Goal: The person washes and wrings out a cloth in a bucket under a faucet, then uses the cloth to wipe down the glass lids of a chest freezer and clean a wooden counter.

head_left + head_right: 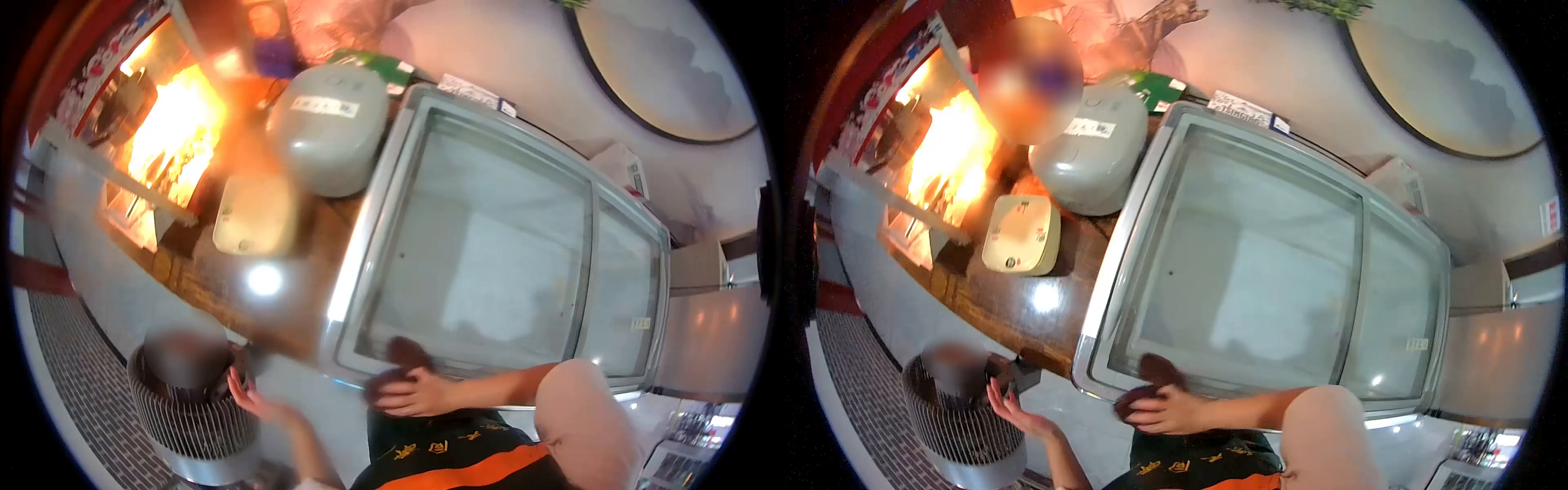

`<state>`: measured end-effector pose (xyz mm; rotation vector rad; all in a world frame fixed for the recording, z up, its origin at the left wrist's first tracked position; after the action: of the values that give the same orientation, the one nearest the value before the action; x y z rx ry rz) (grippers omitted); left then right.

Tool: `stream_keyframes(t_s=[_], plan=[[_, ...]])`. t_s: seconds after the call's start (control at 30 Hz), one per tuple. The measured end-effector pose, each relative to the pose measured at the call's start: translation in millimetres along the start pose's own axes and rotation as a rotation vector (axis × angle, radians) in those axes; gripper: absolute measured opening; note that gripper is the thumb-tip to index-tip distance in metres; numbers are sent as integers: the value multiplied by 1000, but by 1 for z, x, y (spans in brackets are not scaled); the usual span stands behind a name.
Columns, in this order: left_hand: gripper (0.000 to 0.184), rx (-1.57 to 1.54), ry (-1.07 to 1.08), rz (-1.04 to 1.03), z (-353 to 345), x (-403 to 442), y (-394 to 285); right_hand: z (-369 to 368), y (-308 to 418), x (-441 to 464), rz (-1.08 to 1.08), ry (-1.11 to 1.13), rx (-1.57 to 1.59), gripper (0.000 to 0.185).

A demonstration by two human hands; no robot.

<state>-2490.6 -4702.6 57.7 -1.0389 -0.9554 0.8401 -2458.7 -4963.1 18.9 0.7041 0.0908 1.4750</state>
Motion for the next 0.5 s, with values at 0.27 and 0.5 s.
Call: stream_keyframes(t_s=[0.27, 0.5], plan=[[43, 235, 327, -100, 3, -49, -9, 191, -284, -97, -1225, -735, -646, 33], [41, 196, 453, -310, -25, -47, -34, 66, -222, 49, -1010, -573, -300, 31]])
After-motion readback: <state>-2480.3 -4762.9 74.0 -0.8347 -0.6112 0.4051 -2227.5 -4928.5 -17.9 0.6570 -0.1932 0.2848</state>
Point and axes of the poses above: each hand's wrist, its own x-axis towards the middle knuckle, its own z-axis out of the back of the hand, y = z × x, the point moved 2 cm from there along x, towards the middle knuckle, and after that the axes turned 5 degrees about x, right-handed, at the moved point
